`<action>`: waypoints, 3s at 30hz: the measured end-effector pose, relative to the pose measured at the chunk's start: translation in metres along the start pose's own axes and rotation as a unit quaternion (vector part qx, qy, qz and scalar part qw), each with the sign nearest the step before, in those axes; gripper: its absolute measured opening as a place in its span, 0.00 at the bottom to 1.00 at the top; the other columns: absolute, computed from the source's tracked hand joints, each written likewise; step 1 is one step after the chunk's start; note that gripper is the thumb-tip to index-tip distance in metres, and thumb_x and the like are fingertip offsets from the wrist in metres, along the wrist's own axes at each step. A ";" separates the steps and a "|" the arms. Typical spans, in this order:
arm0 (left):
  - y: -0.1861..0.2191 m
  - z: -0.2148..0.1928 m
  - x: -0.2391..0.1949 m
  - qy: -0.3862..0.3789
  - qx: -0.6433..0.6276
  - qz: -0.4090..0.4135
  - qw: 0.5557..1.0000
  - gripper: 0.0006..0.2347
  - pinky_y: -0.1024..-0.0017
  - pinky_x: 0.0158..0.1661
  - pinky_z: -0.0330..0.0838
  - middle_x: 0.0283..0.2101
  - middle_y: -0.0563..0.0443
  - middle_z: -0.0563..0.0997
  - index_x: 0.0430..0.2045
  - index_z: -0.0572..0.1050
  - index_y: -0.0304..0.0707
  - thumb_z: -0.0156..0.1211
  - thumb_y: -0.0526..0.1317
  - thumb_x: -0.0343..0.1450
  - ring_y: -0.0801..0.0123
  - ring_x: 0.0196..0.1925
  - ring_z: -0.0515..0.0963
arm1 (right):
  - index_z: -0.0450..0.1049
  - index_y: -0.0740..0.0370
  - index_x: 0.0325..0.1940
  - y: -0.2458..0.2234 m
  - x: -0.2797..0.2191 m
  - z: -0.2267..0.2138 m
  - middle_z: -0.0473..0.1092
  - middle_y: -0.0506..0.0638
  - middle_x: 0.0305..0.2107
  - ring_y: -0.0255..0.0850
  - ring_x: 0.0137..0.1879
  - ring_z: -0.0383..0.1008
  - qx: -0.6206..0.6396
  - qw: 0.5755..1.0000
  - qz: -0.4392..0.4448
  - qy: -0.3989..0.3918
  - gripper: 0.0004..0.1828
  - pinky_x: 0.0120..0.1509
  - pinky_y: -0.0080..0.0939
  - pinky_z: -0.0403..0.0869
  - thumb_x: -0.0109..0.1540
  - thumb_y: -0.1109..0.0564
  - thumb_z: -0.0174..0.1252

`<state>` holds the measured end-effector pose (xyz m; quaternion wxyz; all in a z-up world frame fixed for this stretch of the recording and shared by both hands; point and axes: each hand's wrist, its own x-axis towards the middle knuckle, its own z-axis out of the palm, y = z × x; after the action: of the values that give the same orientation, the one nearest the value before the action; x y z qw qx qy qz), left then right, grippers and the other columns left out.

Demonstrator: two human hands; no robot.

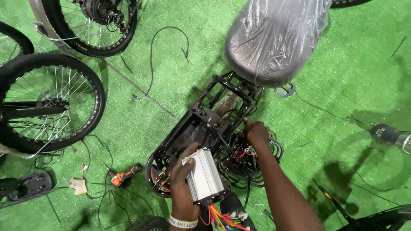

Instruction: The person connects a white controller box to the wiring harness of an electric bicycle. They then route a black cable along the frame and secure it using zip ties near the rear wheel and chain.

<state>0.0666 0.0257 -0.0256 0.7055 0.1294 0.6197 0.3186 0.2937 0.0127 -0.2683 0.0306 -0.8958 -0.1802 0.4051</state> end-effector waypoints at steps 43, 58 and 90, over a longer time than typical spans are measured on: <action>-0.007 -0.029 0.019 -0.023 -0.084 0.071 0.994 0.22 0.67 0.41 0.62 0.45 0.37 0.77 0.51 0.72 0.28 0.46 0.35 0.63 0.58 0.42 0.73 | 0.73 0.69 0.46 -0.116 -0.092 -0.057 0.73 0.52 0.30 0.38 0.33 0.71 0.146 0.930 -0.277 -0.192 0.14 0.36 0.34 0.71 0.55 0.65 0.60; -0.028 -0.021 0.034 -0.037 0.037 0.137 0.989 0.21 0.69 0.41 0.67 0.47 0.40 0.77 0.50 0.72 0.33 0.48 0.39 0.63 0.60 0.41 0.75 | 0.74 0.67 0.43 -0.139 -0.108 -0.079 0.72 0.52 0.33 0.40 0.37 0.70 0.087 0.938 -0.225 -0.248 0.12 0.40 0.36 0.69 0.55 0.64 0.61; 0.005 -0.064 0.010 -0.104 -0.397 0.153 0.899 0.22 0.75 0.31 0.80 0.59 0.27 0.68 0.61 0.53 0.28 0.40 0.37 0.71 0.66 0.35 0.78 | 0.71 0.64 0.43 -0.101 -0.208 -0.050 0.70 0.53 0.40 0.44 0.45 0.72 0.194 0.837 -0.473 0.193 0.12 0.53 0.43 0.71 0.55 0.66 0.59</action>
<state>0.0039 0.0215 -0.0434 0.7013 -0.0362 0.3372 0.6270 0.1745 0.0393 -0.0659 0.4257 -0.7374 -0.4901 0.1866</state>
